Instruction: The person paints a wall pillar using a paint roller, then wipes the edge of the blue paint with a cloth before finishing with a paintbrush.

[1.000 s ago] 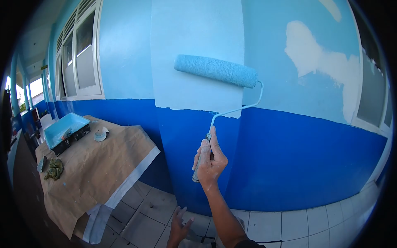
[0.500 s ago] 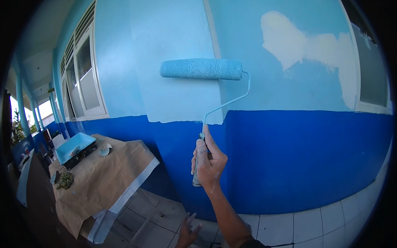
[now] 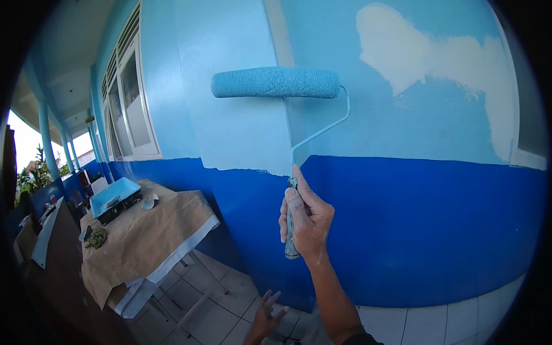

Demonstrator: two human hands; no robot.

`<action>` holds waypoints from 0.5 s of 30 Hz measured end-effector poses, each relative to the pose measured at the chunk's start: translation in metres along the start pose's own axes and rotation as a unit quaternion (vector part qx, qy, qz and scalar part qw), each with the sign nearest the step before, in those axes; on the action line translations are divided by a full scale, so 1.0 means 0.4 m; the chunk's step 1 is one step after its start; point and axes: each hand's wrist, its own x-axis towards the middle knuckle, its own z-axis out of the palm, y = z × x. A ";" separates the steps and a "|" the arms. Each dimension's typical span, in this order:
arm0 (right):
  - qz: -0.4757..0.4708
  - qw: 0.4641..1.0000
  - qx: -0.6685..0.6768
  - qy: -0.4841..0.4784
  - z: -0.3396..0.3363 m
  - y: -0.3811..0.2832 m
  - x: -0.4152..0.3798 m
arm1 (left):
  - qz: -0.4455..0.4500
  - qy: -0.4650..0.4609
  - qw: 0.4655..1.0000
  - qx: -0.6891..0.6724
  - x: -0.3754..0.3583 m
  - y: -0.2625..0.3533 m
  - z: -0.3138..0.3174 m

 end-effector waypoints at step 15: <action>0.080 0.996 0.021 -0.025 -0.126 0.065 -0.236 | -0.019 -0.019 0.998 0.062 -0.031 -0.006 0.055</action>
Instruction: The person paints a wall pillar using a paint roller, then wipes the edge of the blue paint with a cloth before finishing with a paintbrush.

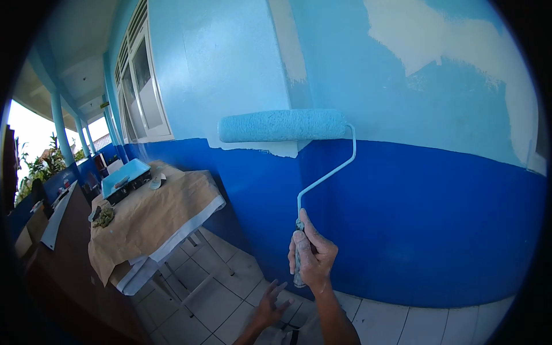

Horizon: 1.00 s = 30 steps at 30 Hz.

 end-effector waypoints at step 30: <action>0.222 0.921 0.211 -0.242 0.930 0.126 0.288 | -0.020 0.346 0.932 0.107 -0.325 0.242 -0.940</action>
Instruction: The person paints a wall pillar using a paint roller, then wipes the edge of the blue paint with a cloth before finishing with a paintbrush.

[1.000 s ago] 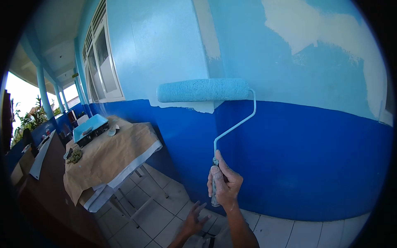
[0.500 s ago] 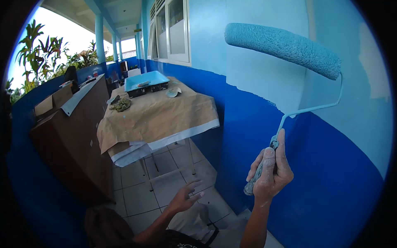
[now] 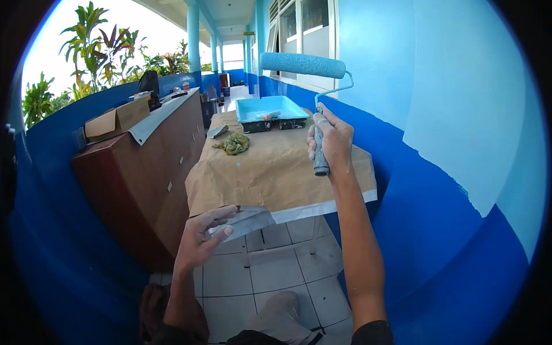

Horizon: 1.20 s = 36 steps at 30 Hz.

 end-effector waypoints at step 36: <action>-0.052 0.896 -0.437 -0.061 -0.001 0.227 0.290 | 0.006 0.116 0.921 -0.372 0.424 -0.050 -0.120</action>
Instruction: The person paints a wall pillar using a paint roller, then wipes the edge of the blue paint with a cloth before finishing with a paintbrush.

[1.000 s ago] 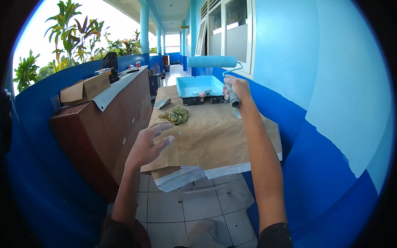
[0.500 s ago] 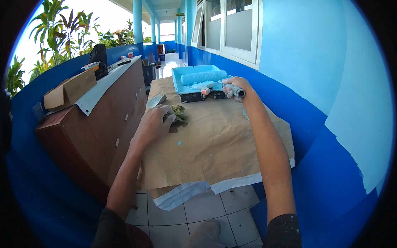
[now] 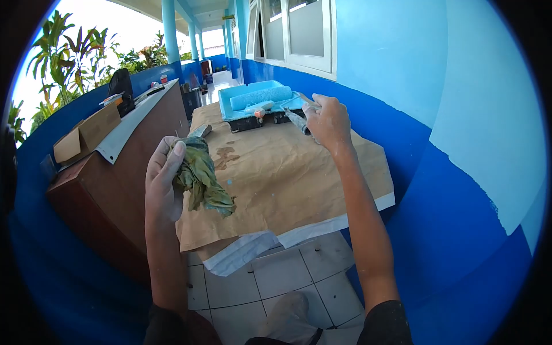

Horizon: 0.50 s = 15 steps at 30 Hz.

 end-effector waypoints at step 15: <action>0.211 0.930 0.291 -0.080 -0.445 0.016 -0.975 | -0.073 -0.537 0.794 0.277 -0.343 -0.150 0.400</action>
